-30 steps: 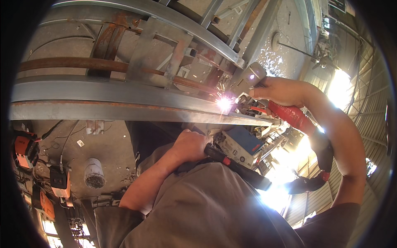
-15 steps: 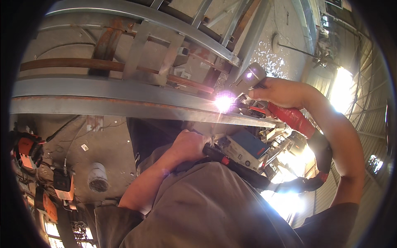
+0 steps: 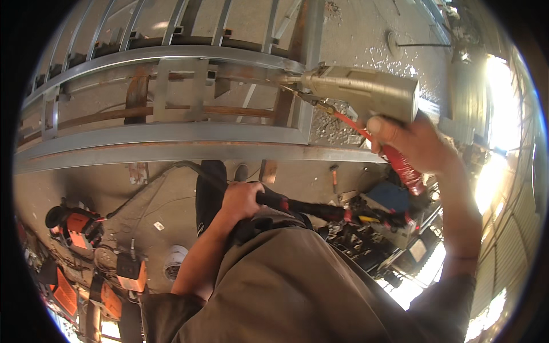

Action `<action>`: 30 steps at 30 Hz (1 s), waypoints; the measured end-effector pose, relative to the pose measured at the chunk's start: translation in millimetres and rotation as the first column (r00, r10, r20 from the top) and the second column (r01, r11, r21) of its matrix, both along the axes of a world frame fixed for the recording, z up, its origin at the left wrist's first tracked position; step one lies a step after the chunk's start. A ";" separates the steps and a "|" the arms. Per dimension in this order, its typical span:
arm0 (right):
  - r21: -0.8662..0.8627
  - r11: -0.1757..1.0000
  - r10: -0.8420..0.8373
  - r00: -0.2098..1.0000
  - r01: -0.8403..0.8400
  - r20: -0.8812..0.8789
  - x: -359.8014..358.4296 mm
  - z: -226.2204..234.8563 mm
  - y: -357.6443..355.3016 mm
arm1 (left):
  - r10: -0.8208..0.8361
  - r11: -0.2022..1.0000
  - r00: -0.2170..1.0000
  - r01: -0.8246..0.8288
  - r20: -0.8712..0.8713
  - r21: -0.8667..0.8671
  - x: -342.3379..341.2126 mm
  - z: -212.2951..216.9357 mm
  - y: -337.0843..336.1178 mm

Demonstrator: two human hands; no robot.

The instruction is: The person welds a metal frame using a handheld welding torch, creating bright sparks along the seams. They reposition the frame and continue welding different sections, then briefly use a hammer to tap the structure before resuming welding.

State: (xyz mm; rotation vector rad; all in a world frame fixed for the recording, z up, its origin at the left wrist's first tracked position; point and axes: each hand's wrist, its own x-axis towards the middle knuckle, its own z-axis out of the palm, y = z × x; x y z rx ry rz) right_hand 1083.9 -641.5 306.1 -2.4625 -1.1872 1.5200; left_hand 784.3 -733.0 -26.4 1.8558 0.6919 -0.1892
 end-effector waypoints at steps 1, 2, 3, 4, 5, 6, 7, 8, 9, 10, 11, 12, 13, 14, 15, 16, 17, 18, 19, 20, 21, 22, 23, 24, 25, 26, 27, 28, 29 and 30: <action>0.096 0.994 -0.040 0.999 0.043 -0.033 2.7 -6.1 -26.4 | 0.021 0.999 0.998 -0.019 -0.063 0.038 -4.2 -8.2 -6.5; 0.128 0.985 -0.102 0.989 0.115 -0.106 6.1 -18.0 -49.5 | 0.017 0.997 0.995 -0.009 -0.099 0.081 -8.7 -16.1 -12.7; 0.202 0.976 -0.060 0.993 0.079 -0.098 9.3 -29.4 -72.2 | 0.014 0.994 0.994 -0.001 -0.113 0.113 -13.9 -22.9 -19.8; 0.288 0.955 -0.041 0.992 0.074 -0.120 12.0 -40.2 -94.3 | 0.006 0.990 0.990 0.014 -0.140 0.143 -19.6 -28.5 -27.8; 0.322 0.941 -0.064 0.990 0.102 -0.126 12.5 -53.8 -115.5 | -0.003 0.985 0.985 0.033 -0.173 0.172 -25.6 -33.2 -37.0; 0.356 0.925 -0.086 0.987 0.129 -0.134 12.2 -67.1 -136.0 | -0.034 0.984 0.980 0.067 -0.195 0.166 -30.5 -37.9 -46.7; 0.385 0.909 -0.110 0.984 0.156 -0.139 10.8 -79.6 -155.0 | -0.089 0.979 0.974 0.124 -0.207 0.163 -36.4 -41.9 -55.7; 0.391 0.898 -0.152 0.977 0.200 -0.150 10.6 -90.7 -171.7 | -0.139 0.970 0.967 0.176 -0.213 0.166 -42.0 -45.8 -63.0; 0.377 0.893 -0.207 0.967 0.248 -0.146 9.9 -101.1 -186.4 | -0.199 0.957 0.950 0.241 -0.241 0.159 -46.5 -49.6 -69.6; 0.344 0.901 -0.243 0.965 0.263 -0.103 9.8 -109.1 -199.8 | -0.215 0.954 0.947 0.256 -0.239 0.156 -49.5 -52.9 -76.1; 0.399 0.890 -0.201 0.975 0.221 -0.092 11.2 -116.3 -209.9 | -0.209 0.956 0.957 0.243 -0.202 0.166 -50.8 -56.5 -80.8; 0.436 0.882 -0.169 0.983 0.180 -0.065 12.0 -122.1 -218.4 | -0.217 0.954 0.957 0.249 -0.193 0.165 -51.8 -59.0 -84.4; 0.469 0.872 -0.138 0.990 0.139 -0.036 12.2 -126.2 -225.7 | -0.237 0.949 0.947 0.273 -0.215 0.155 -52.7 -60.4 -87.1; 0.459 0.871 -0.166 0.984 0.176 -0.062 12.5 -128.0 -232.3 | -0.247 0.948 0.947 0.280 -0.205 0.153 -53.0 -61.1 -89.0; 0.490 0.855 -0.157 0.986 0.167 -0.062 12.1 -131.4 -236.1 | -0.266 0.942 0.938 0.302 -0.223 0.144 -51.9 -61.5 -90.2; 0.521 0.839 -0.148 0.987 0.157 -0.060 11.6 -134.4 -238.4 | -0.288 0.935 0.927 0.326 -0.239 0.139 -51.2 -61.3 -90.5; 0.550 0.823 -0.138 0.989 0.146 -0.056 11.5 -136.8 -240.0 | -0.299 0.931 0.920 0.339 -0.251 0.133 -50.7 -60.3 -90.5; 0.558 0.817 -0.141 0.989 0.148 -0.056 11.8 -139.7 -239.8 | -0.312 0.926 0.913 0.354 -0.262 0.132 -50.2 -59.2 -90.2; 0.565 0.811 -0.143 0.988 0.149 -0.055 12.0 -142.6 -238.9 | -0.332 0.914 0.900 0.381 -0.283 0.137 -50.0 -57.9 -89.8; 0.564 0.812 -0.147 0.988 0.150 -0.052 12.1 -144.6 -238.3 | -0.327 0.919 0.906 0.371 -0.270 0.131 -49.8 -56.8 -89.7; 0.573 0.806 -0.145 0.988 0.147 -0.051 12.5 -146.0 -237.6 | -0.326 0.919 0.907 0.370 -0.267 0.134 -49.6 -56.2 -89.6; 0.573 0.807 -0.143 0.989 0.144 -0.048 13.0 -146.6 -237.2 | -0.327 0.918 0.905 0.373 -0.272 0.137 -49.4 -55.9 -89.8; 0.570 0.810 -0.141 0.989 0.135 -0.034 13.4 -147.0 -236.7 | -0.325 0.919 0.908 0.369 -0.263 0.140 -49.1 -56.0 -90.1; 0.562 0.813 -0.147 0.988 0.150 -0.051 13.5 -146.8 -236.4 | -0.324 0.918 0.909 0.369 -0.262 0.144 -48.7 -56.5 -90.5; 0.549 0.820 -0.154 0.986 0.161 -0.058 13.4 -146.1 -236.6 | -0.325 0.917 0.909 0.370 -0.261 0.146 -48.6 -56.8 -91.2; 0.535 0.828 -0.161 0.985 0.171 -0.065 12.7 -146.0 -236.3 | -0.324 0.918 0.909 0.369 -0.260 0.144 -48.3 -57.4 -91.6; 0.541 0.825 -0.155 0.986 0.163 -0.061 12.1 -146.2 -235.6 | -0.323 0.919 0.910 0.367 -0.259 0.142 -47.7 -58.0 -91.7; 0.547 0.822 -0.149 0.987 0.155 -0.056 11.7 -146.6 -234.9 | -0.325 0.919 0.906 0.371 -0.270 0.137 -47.3 -58.5 -92.2; 0.551 0.822 -0.141 0.989 0.142 -0.044 11.3 -147.0 -234.2 | -0.323 0.920 0.911 0.365 -0.257 0.140 -46.8 -58.7 -92.7; 0.560 0.817 -0.136 0.990 0.138 -0.044 11.3 -147.2 -233.7 | -0.323 0.920 0.911 0.365 -0.256 0.140 -46.4 -58.7 -92.8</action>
